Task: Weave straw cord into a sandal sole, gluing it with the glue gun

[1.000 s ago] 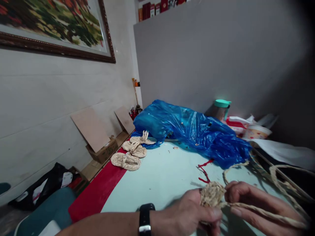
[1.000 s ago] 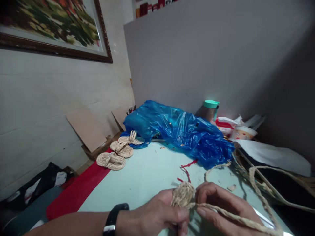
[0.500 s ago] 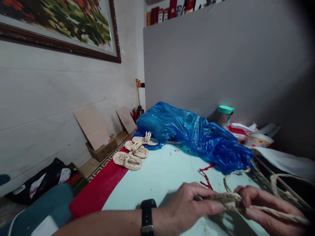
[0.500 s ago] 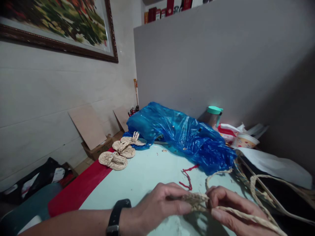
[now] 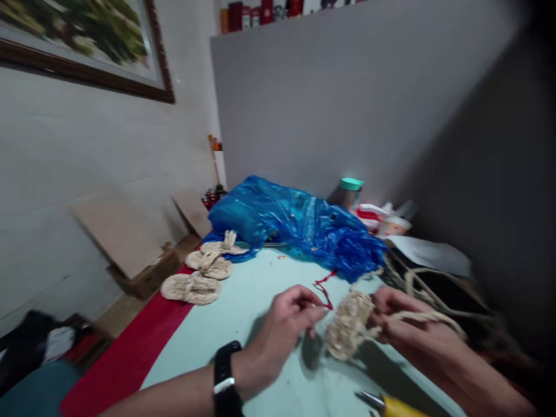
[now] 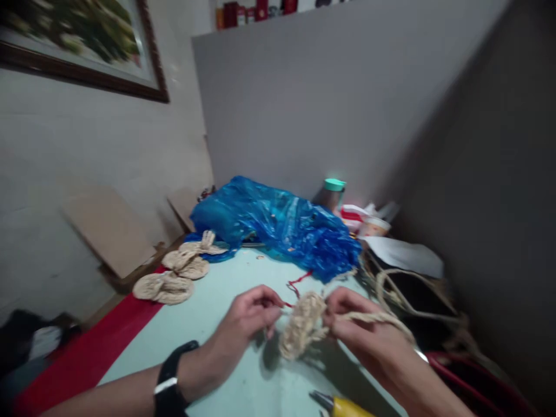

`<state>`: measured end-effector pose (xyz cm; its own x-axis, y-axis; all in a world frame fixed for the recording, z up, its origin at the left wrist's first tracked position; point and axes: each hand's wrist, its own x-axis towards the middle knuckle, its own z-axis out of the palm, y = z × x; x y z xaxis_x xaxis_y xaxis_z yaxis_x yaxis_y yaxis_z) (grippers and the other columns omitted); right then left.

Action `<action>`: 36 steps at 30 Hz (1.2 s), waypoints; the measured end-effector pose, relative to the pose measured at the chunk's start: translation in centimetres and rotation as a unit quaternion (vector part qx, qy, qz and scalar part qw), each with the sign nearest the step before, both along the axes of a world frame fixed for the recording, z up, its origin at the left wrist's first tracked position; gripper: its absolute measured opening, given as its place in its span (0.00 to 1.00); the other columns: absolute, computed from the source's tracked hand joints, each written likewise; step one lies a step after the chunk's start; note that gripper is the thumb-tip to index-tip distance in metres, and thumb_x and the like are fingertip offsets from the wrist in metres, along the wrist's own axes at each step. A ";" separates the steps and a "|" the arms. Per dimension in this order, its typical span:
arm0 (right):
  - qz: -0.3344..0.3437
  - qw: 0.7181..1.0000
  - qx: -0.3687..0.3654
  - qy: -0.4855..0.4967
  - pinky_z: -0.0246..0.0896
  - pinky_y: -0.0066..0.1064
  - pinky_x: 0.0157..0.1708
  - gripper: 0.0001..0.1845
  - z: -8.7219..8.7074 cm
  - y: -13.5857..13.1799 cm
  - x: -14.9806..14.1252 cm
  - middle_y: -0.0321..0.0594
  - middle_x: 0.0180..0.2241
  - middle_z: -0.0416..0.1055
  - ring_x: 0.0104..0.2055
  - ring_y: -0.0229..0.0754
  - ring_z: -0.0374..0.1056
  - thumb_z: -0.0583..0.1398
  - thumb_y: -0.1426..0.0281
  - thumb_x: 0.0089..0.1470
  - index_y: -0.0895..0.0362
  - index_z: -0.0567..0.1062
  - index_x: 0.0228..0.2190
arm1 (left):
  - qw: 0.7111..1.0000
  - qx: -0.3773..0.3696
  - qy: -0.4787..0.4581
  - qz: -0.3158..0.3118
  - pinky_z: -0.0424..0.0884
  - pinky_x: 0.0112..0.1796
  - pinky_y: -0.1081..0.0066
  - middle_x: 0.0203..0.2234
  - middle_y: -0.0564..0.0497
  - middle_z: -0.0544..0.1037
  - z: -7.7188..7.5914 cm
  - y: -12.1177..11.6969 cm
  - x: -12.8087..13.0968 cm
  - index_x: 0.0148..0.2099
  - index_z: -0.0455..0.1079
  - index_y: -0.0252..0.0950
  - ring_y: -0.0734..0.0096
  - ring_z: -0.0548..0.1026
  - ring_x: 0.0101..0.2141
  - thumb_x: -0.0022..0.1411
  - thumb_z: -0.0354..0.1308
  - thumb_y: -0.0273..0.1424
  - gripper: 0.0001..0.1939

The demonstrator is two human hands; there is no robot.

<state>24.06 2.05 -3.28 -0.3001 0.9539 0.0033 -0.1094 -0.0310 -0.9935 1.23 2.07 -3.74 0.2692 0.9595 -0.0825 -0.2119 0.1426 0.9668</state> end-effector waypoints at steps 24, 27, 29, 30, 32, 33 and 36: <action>0.132 0.984 0.011 0.117 0.60 0.24 0.31 0.17 1.6 0.1 0.1 0.33 0.28 0.72 0.28 0.32 0.66 0.74 0.69 0.46 0.59 0.73 0.34 | 0.988 -0.094 0.001 -0.120 0.70 0.25 0.72 0.30 0.42 0.80 0.9 -0.6 0.6 0.39 0.82 0.30 0.68 0.73 0.26 0.54 0.69 0.45 0.21; 0.147 0.987 -0.007 0.069 0.62 0.26 0.35 0.18 1.6 -0.1 0.1 0.35 0.31 0.75 0.31 0.34 0.69 0.74 0.69 0.45 0.59 0.74 0.35 | 0.982 -0.086 -0.016 -0.168 0.65 0.24 0.73 0.29 0.46 0.76 1.3 -1.7 0.8 0.43 0.81 0.32 0.72 0.68 0.25 0.48 0.73 0.45 0.25; 0.159 0.986 -0.019 0.040 0.64 0.28 0.37 0.20 1.6 -0.2 -0.3 0.36 0.32 0.75 0.32 0.36 0.70 0.75 0.67 0.43 0.58 0.74 0.35 | 0.979 -0.079 -0.017 -0.187 0.65 0.28 0.73 0.29 0.48 0.74 1.3 -1.9 0.7 0.44 0.80 0.34 0.71 0.68 0.27 0.44 0.75 0.42 0.25; 0.161 0.986 -0.023 0.025 0.64 0.29 0.37 0.21 1.7 -0.2 -0.5 0.36 0.31 0.75 0.32 0.36 0.71 0.75 0.66 0.43 0.58 0.74 0.35 | 0.978 -0.076 -0.013 -0.194 0.65 0.29 0.73 0.29 0.49 0.74 1.2 -1.9 0.7 0.44 0.80 0.34 0.70 0.68 0.29 0.44 0.76 0.41 0.25; 0.155 0.988 -0.024 -0.010 0.63 0.29 0.38 0.21 1.8 -0.3 -0.8 0.34 0.31 0.74 0.33 0.36 0.70 0.74 0.63 0.43 0.57 0.74 0.35 | 0.976 -0.076 0.003 -0.204 0.64 0.29 0.73 0.28 0.49 0.72 1.0 -1.7 0.6 0.43 0.79 0.34 0.71 0.66 0.28 0.45 0.75 0.41 0.24; 0.151 0.988 -0.022 -0.030 0.63 0.28 0.37 0.21 1.9 -0.4 -0.8 0.33 0.30 0.72 0.32 0.36 0.69 0.74 0.60 0.45 0.57 0.74 0.35 | 0.975 -0.079 0.012 -0.208 0.61 0.27 0.75 0.28 0.50 0.71 0.9 -1.5 0.5 0.42 0.78 0.34 0.73 0.64 0.27 0.45 0.75 0.41 0.24; 0.144 0.984 -0.016 -0.100 0.60 0.26 0.32 0.21 2.2 -0.8 -0.3 0.33 0.26 0.70 0.29 0.35 0.65 0.69 0.53 0.51 0.58 0.75 0.32 | 0.972 -0.089 0.032 -0.214 0.52 0.23 0.77 0.26 0.53 0.68 0.8 -1.1 0.5 0.41 0.76 0.32 0.77 0.59 0.24 0.47 0.74 0.42 0.23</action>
<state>23.80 1.27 -1.07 -0.5490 0.8282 -0.1123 0.1062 -0.0642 -0.9923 1.72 0.94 -2.98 0.6298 0.7293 -0.2672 -0.0362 0.3712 0.9279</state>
